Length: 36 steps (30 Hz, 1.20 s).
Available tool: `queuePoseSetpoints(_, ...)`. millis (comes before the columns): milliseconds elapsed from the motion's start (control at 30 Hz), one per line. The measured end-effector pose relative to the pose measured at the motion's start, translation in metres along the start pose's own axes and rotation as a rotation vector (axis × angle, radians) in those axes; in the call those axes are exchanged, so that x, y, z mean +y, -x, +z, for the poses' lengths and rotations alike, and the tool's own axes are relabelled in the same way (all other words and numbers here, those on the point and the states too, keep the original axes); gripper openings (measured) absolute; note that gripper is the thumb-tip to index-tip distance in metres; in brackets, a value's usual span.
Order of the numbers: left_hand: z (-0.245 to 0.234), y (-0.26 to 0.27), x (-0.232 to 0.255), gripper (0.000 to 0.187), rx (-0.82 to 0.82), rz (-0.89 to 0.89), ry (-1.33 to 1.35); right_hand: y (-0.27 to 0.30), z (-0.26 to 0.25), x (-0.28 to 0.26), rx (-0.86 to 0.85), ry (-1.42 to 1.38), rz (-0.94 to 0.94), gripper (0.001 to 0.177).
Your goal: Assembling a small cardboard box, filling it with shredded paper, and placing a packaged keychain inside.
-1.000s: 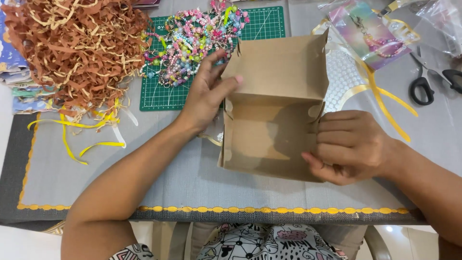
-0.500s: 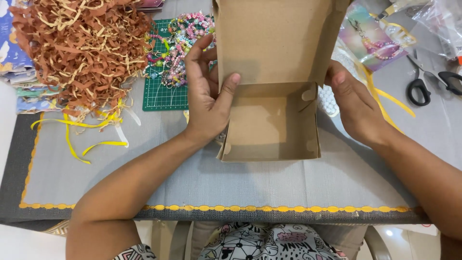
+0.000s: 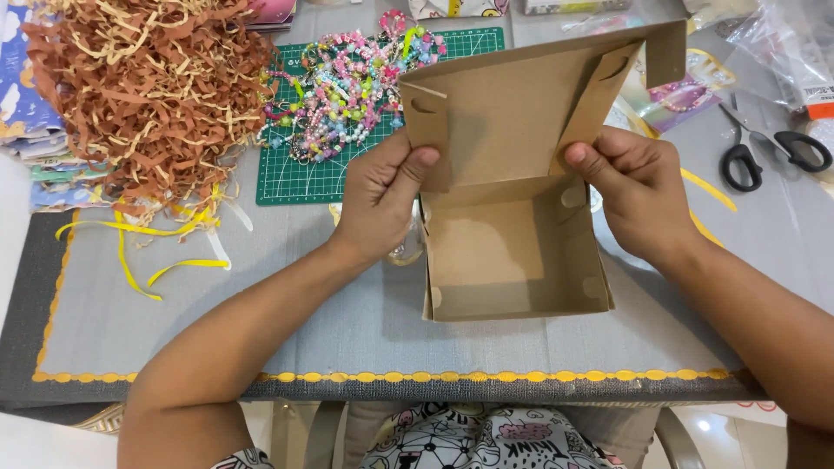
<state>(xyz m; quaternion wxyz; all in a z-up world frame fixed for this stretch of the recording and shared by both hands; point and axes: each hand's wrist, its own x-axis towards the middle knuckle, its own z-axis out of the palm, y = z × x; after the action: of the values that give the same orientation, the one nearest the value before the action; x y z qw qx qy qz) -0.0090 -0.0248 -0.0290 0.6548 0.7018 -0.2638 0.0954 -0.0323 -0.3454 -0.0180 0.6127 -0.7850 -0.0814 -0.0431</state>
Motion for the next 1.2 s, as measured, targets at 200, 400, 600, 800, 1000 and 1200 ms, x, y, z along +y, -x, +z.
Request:
queuePoseSetpoints(200,-0.008,-0.009,-0.059,0.023,0.111,0.208,0.013,-0.011,-0.011,0.054,0.042,-0.050,-0.117,0.026)
queuePoseSetpoints(400,-0.007,-0.025,-0.062,0.027,0.025,0.143,-0.010,-0.039,-0.020,0.066,0.103,-0.013,-0.215,0.025)
queuePoseSetpoints(600,-0.010,-0.029,-0.055,0.043,0.030,0.091,-0.148,-0.061,-0.019,0.074,0.062,-0.064,-0.142,0.020)
queuePoseSetpoints(800,-0.011,-0.034,-0.050,0.049,0.036,0.079,-0.322,-0.083,-0.013,-0.038,-0.100,-0.160,-0.163,0.030)
queuePoseSetpoints(1000,-0.023,-0.060,-0.005,0.051,-0.068,0.071,-0.312,-0.103,-0.012,-0.041,0.031,-0.150,-0.386,0.028)
queuePoseSetpoints(1200,-0.029,-0.105,0.030,0.019,0.006,0.184,-0.205,-0.099,-0.012,-0.035,0.096,-0.060,-0.328,0.048)
